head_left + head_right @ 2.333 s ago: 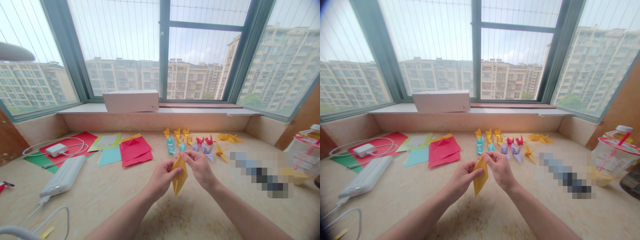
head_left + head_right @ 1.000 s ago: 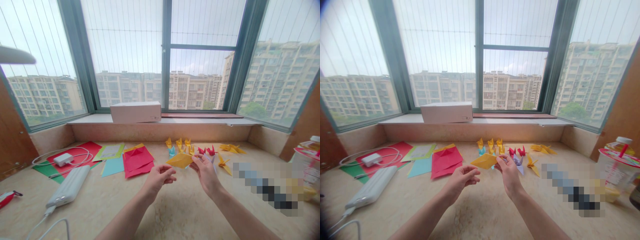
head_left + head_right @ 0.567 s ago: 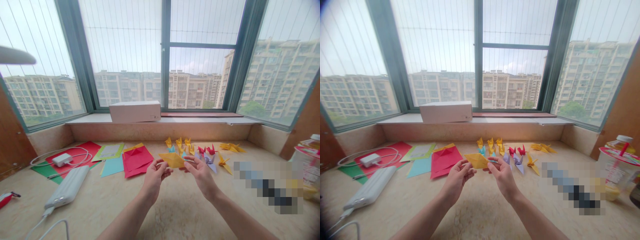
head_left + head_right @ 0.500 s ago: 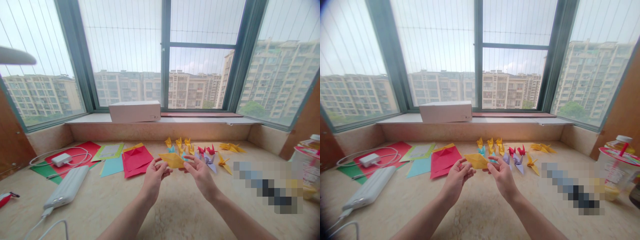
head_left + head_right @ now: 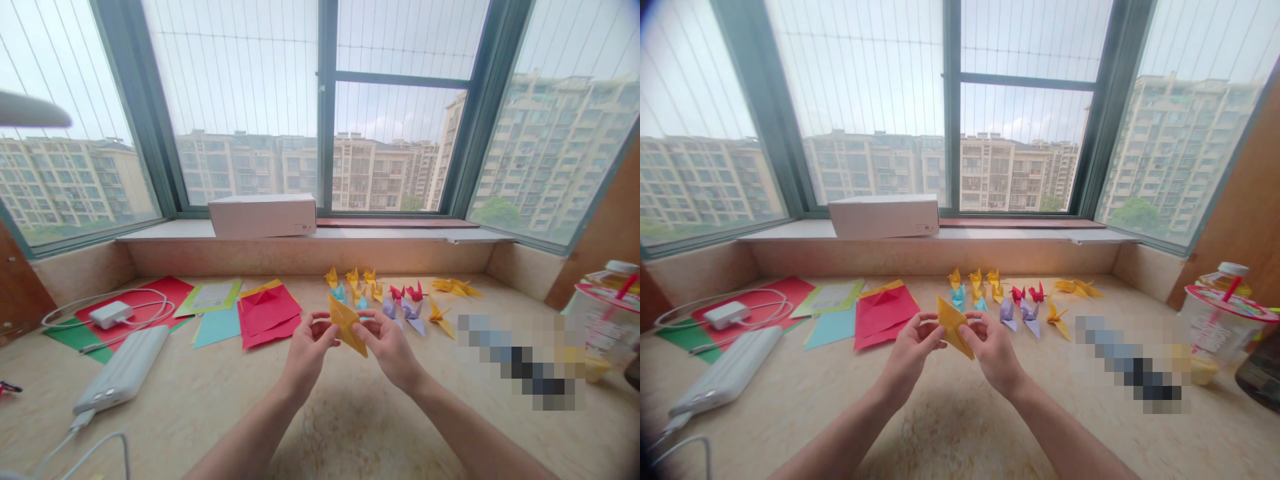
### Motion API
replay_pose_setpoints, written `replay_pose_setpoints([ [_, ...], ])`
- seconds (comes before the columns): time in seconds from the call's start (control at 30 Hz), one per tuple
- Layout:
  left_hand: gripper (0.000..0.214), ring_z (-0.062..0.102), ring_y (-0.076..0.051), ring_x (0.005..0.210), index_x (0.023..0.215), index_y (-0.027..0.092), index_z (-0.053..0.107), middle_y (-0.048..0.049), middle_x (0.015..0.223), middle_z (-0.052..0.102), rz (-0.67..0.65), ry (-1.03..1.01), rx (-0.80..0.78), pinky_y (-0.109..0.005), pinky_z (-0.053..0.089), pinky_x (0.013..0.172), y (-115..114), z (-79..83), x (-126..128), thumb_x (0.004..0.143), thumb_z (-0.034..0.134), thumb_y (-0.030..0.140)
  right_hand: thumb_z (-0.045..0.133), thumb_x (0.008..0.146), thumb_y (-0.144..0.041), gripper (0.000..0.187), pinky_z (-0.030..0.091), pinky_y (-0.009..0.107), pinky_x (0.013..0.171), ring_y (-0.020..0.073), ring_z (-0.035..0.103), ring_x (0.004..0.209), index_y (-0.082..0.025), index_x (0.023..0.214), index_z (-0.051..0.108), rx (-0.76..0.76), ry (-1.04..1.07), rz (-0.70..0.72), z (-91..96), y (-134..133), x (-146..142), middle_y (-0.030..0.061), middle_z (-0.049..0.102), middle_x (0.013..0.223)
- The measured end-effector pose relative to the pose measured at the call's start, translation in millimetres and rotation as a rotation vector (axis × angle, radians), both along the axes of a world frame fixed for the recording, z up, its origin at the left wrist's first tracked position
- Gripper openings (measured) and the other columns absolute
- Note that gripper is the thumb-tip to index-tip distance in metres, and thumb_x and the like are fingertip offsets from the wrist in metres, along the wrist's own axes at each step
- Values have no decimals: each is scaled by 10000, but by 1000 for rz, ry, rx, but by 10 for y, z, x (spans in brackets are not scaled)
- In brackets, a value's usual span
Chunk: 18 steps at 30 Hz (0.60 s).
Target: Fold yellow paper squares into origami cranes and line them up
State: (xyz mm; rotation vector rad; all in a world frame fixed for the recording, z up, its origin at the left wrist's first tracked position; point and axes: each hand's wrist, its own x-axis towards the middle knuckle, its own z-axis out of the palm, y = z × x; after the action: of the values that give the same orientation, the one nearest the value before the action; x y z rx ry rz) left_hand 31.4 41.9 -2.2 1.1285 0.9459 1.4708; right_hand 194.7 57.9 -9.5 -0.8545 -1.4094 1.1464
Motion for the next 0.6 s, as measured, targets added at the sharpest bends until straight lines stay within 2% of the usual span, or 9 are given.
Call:
replay_pose_setpoints([
  [0.1, 475, 677, -182, 776, 1085, 150, 545, -62, 847, 727, -56, -11, -3, -305, 530, 718, -36, 14, 30, 714, 793, 315, 720, 790, -459, 386, 538, 309, 680, 219, 720, 767, -180, 1033, 609, -24, 41, -4, 14, 21, 20, 59, 756, 830],
  [0.2, 560, 683, -181, 798, 1183, 155, 523, -65, 896, 727, -129, -10, 22, -301, 533, 730, -63, 25, 57, 713, 800, 281, 749, 760, -452, 480, 535, 301, 641, 198, 711, 672, -194, 1119, 561, -68, 136, 8, 34, 43, 44, 30, 754, 778],
  [0.3, 544, 690, -182, 786, 1199, 161, 524, -67, 924, 722, -166, -4, 53, -309, 546, 721, -71, 26, 76, 740, 783, 294, 749, 758, -448, 457, 525, 290, 593, 172, 680, 577, -200, 1093, 562, -84, 149, 42, 52, 45, 54, 12, 745, 720],
  [0.5, 396, 672, -176, 792, 1076, 155, 584, -76, 1005, 670, -122, 26, 95, -293, 567, 641, -51, -21, 80, 763, 756, 326, 727, 771, -467, 320, 539, 316, 691, 214, 706, 767, -181, 903, 672, 3, 9, -7, 45, 10, 35, 62, 752, 830],
  [0.6, 371, 655, -156, 752, 1038, 160, 594, -68, 1012, 646, -98, 52, 123, -268, 559, 579, -43, -43, 75, 755, 761, 332, 666, 820, -502, 341, 534, 319, 708, 214, 698, 796, -177, 924, 683, 17, -26, 18, 43, -12, 30, 61, 747, 847],
])
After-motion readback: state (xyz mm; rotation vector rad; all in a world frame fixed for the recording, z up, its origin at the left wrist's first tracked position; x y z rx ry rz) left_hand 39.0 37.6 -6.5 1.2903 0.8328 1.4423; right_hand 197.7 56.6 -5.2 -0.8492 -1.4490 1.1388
